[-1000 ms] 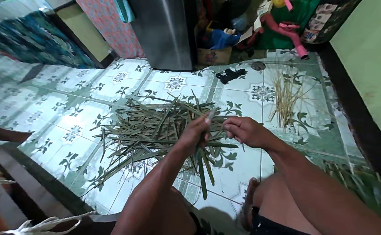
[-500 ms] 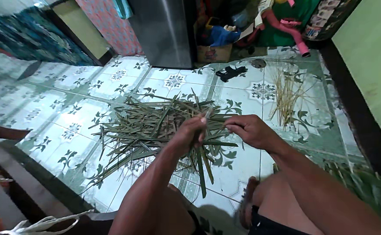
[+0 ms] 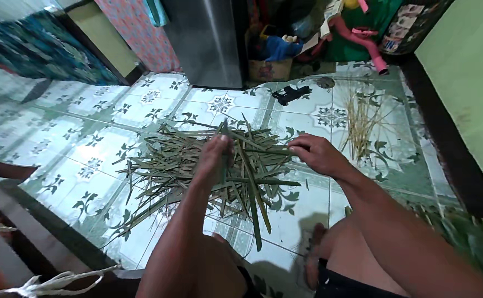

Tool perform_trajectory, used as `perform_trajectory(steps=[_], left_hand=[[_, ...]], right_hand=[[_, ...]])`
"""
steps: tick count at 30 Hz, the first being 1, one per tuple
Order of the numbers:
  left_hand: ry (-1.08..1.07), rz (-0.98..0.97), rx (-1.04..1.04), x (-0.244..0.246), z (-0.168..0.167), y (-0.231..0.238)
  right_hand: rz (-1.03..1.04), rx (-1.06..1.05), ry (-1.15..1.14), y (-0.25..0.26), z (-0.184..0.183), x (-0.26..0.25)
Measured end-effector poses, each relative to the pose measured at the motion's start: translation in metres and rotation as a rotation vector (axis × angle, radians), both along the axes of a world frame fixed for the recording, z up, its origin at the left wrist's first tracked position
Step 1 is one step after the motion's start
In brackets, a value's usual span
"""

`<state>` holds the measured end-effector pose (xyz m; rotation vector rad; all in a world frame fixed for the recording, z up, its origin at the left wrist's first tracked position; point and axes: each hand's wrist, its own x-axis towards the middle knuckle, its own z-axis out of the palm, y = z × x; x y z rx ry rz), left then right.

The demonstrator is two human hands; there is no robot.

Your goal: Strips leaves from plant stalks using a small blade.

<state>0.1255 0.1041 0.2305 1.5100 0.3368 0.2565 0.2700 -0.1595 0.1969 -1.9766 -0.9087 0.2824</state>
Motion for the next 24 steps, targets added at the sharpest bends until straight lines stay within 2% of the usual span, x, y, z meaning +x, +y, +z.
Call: perform_trajectory(steps=[5,7,13,18,22,24], left_hand=[[0.093,-0.351,0.069,0.008,-0.010,-0.058],[0.086,-0.406,0.041,0.011,-0.010,-0.070],[0.000,-0.228,-0.233,0.018,-0.006,-0.042],[0.094,-0.411,-0.192,0.013,-0.008,-0.048],[-0.066,-0.304,-0.313,0.016,-0.002,-0.015],[-0.056,-0.321,-0.314,0.015,-0.005,-0.018]], right_hand=[[0.029,0.125,0.174,0.015,0.009,-0.017],[0.068,0.194,0.241,0.019,0.010,-0.025],[0.155,0.221,0.325,0.012,0.006,-0.020],[0.214,0.196,0.254,0.007,0.005,-0.016],[0.237,0.174,0.162,0.000,0.003,-0.008],[0.239,0.166,0.127,0.003,0.002,-0.006]])
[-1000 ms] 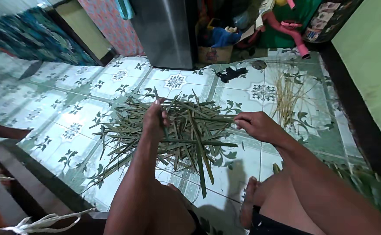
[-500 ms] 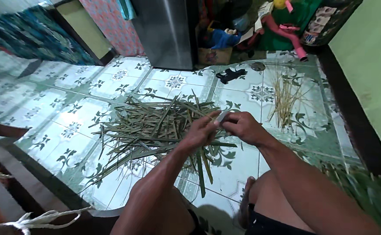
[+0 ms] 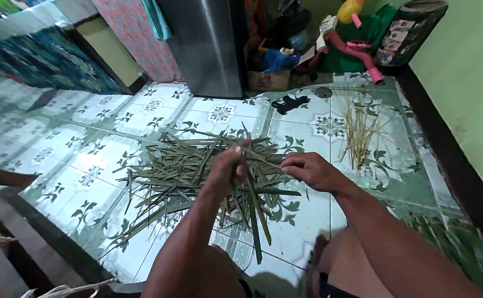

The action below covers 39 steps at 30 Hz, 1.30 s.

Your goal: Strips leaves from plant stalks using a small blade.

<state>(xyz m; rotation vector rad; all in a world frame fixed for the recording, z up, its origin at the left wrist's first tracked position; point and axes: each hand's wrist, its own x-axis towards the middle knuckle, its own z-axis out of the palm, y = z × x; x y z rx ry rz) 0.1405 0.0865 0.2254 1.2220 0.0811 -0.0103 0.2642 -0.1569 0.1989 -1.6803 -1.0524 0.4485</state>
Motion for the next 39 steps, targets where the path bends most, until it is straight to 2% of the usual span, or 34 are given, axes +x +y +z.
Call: perform_trajectory(steps=[3,8,11,13,16,18,20,24,30,34,36,39], left_hand=[[0.041,-0.037,0.063,-0.002,0.002,-0.008],[-0.101,0.318,-0.156,-0.006,0.014,0.052],[-0.043,0.387,-0.124,-0.008,0.002,0.055],[0.032,0.316,0.017,-0.007,-0.004,0.034],[0.110,0.077,0.257,-0.006,-0.007,-0.016],[0.092,-0.066,0.330,-0.005,-0.009,-0.040],[0.076,-0.057,0.278,-0.005,-0.005,-0.041],[-0.003,0.115,-0.017,-0.003,0.000,-0.001],[0.083,-0.013,0.133,-0.005,-0.003,-0.025],[-0.072,0.290,-0.129,-0.005,0.011,0.034],[-0.077,0.402,-0.193,-0.005,0.007,0.050],[0.005,0.373,-0.050,-0.004,-0.003,0.041]], right_hand=[[0.006,0.015,-0.033,-0.002,-0.001,0.000],[-0.097,-0.010,-0.061,-0.012,-0.003,0.004],[-0.218,-0.104,-0.017,-0.007,-0.005,0.006],[-0.245,-0.115,0.002,0.000,-0.007,0.004],[-0.200,-0.104,0.001,0.011,-0.005,-0.005],[-0.140,-0.068,-0.029,0.017,-0.004,-0.014],[-0.066,-0.023,-0.051,0.016,-0.005,-0.016],[0.002,0.001,-0.016,0.008,-0.008,-0.010],[0.026,0.017,0.020,0.003,-0.006,-0.009],[0.005,-0.036,0.028,-0.012,-0.005,0.000],[-0.054,-0.072,0.052,-0.013,-0.006,0.004],[-0.142,-0.125,0.058,-0.007,-0.005,0.004]])
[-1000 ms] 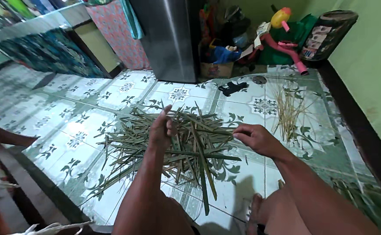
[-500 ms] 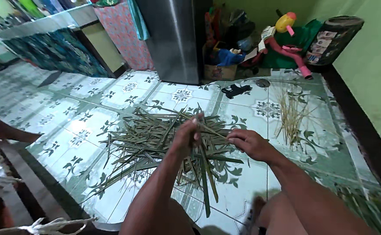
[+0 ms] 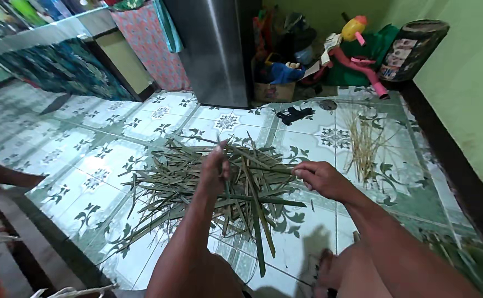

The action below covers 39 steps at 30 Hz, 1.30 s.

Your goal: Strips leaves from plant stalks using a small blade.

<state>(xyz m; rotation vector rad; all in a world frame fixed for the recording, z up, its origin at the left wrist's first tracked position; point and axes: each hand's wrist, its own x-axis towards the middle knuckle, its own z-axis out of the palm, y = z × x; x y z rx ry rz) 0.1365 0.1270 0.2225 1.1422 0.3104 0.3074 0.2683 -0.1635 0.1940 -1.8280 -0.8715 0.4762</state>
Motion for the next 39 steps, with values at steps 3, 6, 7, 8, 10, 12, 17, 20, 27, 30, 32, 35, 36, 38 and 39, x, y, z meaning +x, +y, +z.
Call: perform_trajectory(steps=[3,6,7,8,10,12,17,20,27,30,32,35,36,38,39], left_hand=[[0.106,-0.237,0.195,0.002,-0.006,-0.042],[0.132,-0.424,0.275,0.001,-0.004,-0.082],[0.135,-0.419,0.263,0.001,-0.003,-0.084],[0.135,-0.380,0.231,0.000,-0.002,-0.079],[0.084,-0.272,0.122,0.001,0.000,-0.058],[0.035,-0.207,0.015,0.003,0.000,-0.045],[0.124,-0.377,0.148,0.000,-0.005,-0.072],[0.027,-0.271,0.047,0.000,0.003,-0.042],[-0.071,0.150,-0.094,-0.006,0.009,0.018],[0.092,-0.039,0.078,-0.003,-0.008,-0.013],[0.156,-0.231,0.231,0.000,-0.012,-0.051],[0.173,-0.442,0.321,0.000,-0.010,-0.092],[0.168,-0.432,0.291,0.000,-0.008,-0.094],[0.142,-0.310,0.166,0.000,0.000,-0.074],[0.098,-0.209,0.076,0.000,0.004,-0.057]], right_hand=[[-0.011,-0.018,-0.044,0.011,0.002,-0.006],[0.058,0.025,-0.054,0.018,0.003,-0.015],[0.075,0.043,-0.050,0.018,0.002,-0.017],[0.088,0.044,-0.042,0.016,0.002,-0.017],[0.097,0.040,-0.045,0.013,-0.001,-0.013],[0.096,0.049,-0.054,0.011,-0.004,-0.011],[0.124,0.085,-0.156,0.014,-0.004,-0.012],[0.152,0.089,-0.217,0.003,-0.002,-0.006],[0.011,-0.043,-0.179,-0.015,-0.001,0.011],[-0.037,-0.068,-0.085,-0.006,0.001,0.006],[-0.029,-0.049,-0.056,0.004,0.004,-0.002],[0.031,0.011,-0.069,0.015,0.005,-0.017],[0.057,0.035,-0.088,0.016,0.003,-0.019],[0.095,0.073,-0.142,0.011,-0.001,-0.016],[0.099,0.078,-0.155,0.007,-0.002,-0.012]])
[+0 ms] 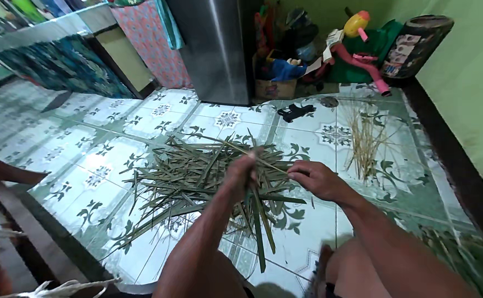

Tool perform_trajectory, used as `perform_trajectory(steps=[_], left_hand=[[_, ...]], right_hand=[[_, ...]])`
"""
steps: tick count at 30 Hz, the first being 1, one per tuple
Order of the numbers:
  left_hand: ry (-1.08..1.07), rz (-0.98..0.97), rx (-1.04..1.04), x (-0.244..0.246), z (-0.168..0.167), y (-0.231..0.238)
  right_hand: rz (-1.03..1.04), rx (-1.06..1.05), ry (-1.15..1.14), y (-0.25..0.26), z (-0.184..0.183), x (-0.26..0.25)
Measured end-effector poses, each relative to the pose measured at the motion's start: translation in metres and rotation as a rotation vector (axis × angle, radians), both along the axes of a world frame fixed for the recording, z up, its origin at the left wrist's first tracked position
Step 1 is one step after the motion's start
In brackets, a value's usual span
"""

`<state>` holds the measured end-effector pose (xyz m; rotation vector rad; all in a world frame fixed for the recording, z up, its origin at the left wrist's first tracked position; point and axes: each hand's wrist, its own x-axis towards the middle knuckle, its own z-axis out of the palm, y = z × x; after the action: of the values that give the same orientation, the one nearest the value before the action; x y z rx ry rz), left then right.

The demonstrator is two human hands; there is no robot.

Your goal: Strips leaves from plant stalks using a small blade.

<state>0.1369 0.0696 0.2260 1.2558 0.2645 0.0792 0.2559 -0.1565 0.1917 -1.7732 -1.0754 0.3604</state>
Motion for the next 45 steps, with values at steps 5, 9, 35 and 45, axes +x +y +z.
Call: perform_trajectory(steps=[5,9,35,45], left_hand=[[-0.103,0.367,-0.194,0.000,0.004,0.057],[0.029,0.016,0.076,0.001,-0.013,0.013],[0.033,-0.165,0.035,0.000,-0.006,-0.012],[-0.055,-0.088,-0.096,-0.003,-0.003,0.009]], right_hand=[[-0.063,-0.066,0.041,-0.011,0.001,0.012],[-0.080,-0.125,0.106,0.002,0.007,0.006],[-0.013,0.052,0.073,0.004,0.001,0.003],[0.053,0.006,0.137,0.000,0.002,0.004]])
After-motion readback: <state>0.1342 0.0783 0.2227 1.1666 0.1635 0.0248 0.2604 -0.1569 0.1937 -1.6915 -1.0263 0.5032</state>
